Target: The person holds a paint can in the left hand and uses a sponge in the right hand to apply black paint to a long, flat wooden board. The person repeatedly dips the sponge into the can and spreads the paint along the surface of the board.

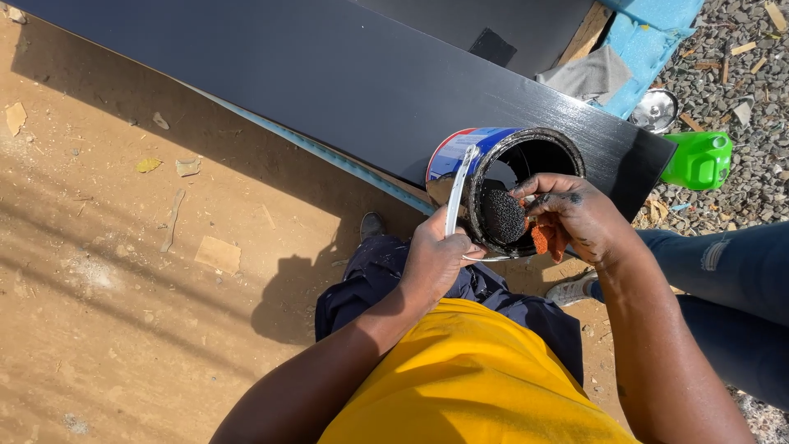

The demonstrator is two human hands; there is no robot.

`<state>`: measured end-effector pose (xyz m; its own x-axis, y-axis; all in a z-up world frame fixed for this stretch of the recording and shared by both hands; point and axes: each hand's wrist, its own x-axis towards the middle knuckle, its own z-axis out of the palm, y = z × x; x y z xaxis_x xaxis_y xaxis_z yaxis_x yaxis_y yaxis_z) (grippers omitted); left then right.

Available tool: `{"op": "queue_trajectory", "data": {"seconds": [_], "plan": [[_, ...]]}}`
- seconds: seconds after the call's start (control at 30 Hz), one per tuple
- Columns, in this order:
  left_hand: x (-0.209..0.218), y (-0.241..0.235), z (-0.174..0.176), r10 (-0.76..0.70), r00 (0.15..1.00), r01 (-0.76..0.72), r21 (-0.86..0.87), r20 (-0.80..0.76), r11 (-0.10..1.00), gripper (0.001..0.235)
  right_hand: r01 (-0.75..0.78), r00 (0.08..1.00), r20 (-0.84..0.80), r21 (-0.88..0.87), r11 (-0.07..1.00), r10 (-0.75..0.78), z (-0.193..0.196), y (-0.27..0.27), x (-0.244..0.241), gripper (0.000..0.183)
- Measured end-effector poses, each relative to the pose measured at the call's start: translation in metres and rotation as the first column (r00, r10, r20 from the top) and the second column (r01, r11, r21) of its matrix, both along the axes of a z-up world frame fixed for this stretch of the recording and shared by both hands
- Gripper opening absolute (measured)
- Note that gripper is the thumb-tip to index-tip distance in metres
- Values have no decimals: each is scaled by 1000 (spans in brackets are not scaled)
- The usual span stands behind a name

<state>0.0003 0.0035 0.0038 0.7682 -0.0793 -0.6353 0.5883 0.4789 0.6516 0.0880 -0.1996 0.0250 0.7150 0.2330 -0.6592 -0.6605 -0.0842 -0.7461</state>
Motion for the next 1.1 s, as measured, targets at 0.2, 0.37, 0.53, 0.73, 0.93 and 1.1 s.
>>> {"op": "queue_trajectory", "data": {"seconds": [0.2,0.37,0.53,0.73,0.93,1.1], "plan": [[3,1,9,23,1000,-23,12,-8,1000,80,4,992,126,-103,995,9,29,23,1,19],[3,1,15,37,999,-37,33,-13,999,79,4,986,166,-144,990,20,46,26,-4,19],[0,-1,5,44,999,-43,28,-25,999,79,-14,973,225,-186,983,56,48,33,-7,25],[-4,-5,-14,39,999,-39,26,-6,999,80,-94,978,160,-217,972,131,59,35,-8,19],[0,-4,-5,44,998,-44,15,-41,999,79,-101,994,38,-34,994,102,9,5,-7,20],[2,-2,1,34,999,-32,40,-32,999,78,17,999,39,13,1000,-18,-17,-3,-3,35]]}}
